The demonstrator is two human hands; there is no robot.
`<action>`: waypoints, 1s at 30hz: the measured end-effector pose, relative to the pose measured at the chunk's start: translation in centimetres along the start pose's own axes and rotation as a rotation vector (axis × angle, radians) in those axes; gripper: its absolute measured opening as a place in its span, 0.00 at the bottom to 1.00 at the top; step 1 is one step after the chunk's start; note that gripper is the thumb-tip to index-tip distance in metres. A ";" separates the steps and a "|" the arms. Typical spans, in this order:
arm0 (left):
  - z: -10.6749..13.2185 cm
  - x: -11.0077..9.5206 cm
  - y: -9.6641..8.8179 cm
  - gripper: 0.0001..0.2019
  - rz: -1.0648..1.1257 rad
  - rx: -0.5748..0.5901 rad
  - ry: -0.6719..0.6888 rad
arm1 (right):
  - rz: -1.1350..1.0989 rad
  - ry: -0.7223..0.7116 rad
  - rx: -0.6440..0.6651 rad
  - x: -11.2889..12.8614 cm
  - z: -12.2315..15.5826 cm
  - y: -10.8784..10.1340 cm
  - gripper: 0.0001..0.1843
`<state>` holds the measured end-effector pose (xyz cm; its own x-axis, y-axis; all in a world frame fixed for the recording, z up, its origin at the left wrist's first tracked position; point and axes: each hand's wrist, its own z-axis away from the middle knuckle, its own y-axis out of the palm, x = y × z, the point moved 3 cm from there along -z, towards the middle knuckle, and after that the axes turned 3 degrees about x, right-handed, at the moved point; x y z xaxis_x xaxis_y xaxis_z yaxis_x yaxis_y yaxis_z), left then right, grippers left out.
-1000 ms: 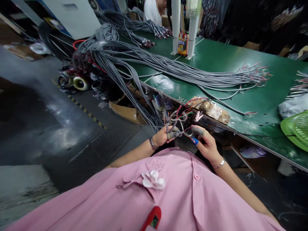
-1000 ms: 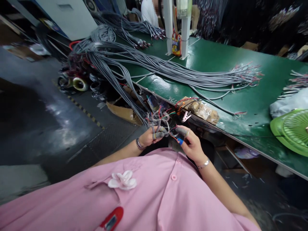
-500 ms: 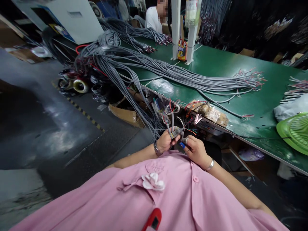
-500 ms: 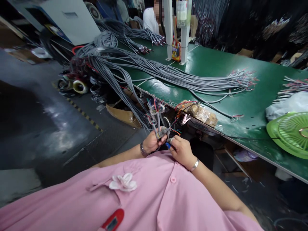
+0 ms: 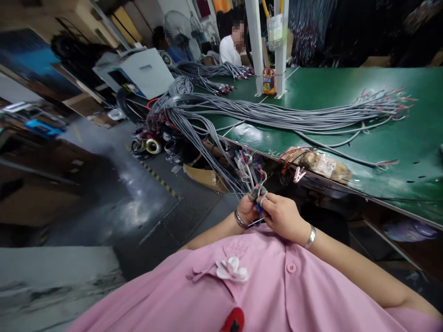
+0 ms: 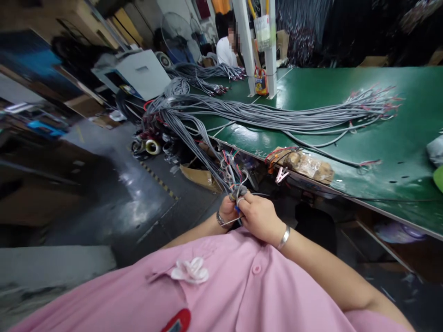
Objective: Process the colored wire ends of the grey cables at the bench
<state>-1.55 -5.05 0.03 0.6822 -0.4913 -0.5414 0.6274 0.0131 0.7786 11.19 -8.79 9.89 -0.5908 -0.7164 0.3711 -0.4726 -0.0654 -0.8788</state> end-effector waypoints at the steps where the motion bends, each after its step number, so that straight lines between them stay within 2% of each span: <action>1: 0.1 0.0 -0.2 0.11 0.009 0.014 -0.022 | -0.006 -0.001 0.002 0.1 0.0 0.1 0.05; 5: 0.4 0.0 0.0 0.14 0.003 0.066 -0.019 | -0.035 -0.013 -0.003 0.1 0.4 0.4 0.06; 9: 0.7 0.0 1.3 0.19 -0.067 0.207 -0.053 | -0.155 -0.170 0.037 0.3 1.5 0.7 0.04; 11: 0.8 -0.2 1.7 0.20 -0.085 0.258 -0.048 | -0.273 -0.191 0.022 0.0 2.2 0.6 0.05; 13: 0.9 -0.5 1.7 0.19 -0.097 0.267 0.004 | -0.411 -0.102 -0.062 -1.0 3.0 0.2 0.09; 16: 0.9 -0.7 1.2 0.20 -0.148 0.263 0.053 | -0.607 0.129 -0.273 -3.2 4.1 -0.6 0.15; 18: 0.9 -0.6 0.7 0.21 -0.181 0.254 0.058 | -0.690 0.259 -0.371 -4.4 4.5 -1.0 0.13; 20: 0.8 -0.4 0.2 0.22 -0.198 0.243 0.045 | -0.724 0.312 -0.354 -4.8 4.4 -1.1 0.12; 23: 0.7 0.1 -0.5 0.21 -0.207 0.231 0.021 | -0.721 0.274 -0.241 -4.2 3.6 -1.0 0.16; 25: 0.5 0.5 -1.0 0.20 -0.217 0.215 0.018 | -0.715 0.251 -0.205 -3.6 2.9 -1.0 0.12; 28: 0.4 0.9 -1.6 0.19 -0.256 0.176 0.010 | -0.765 0.270 -0.200 -3.3 2.0 -0.8 0.13; 30: 0.5 0.9 -1.7 0.20 -0.284 0.180 -0.012 | -0.793 0.305 -0.251 -3.9 1.5 -0.7 0.15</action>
<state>-2.18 -5.96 -1.67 0.4843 -0.4636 -0.7420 0.7147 -0.2796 0.6411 14.82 -7.02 8.62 -0.1598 -0.3060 0.9385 -0.9254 -0.2846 -0.2504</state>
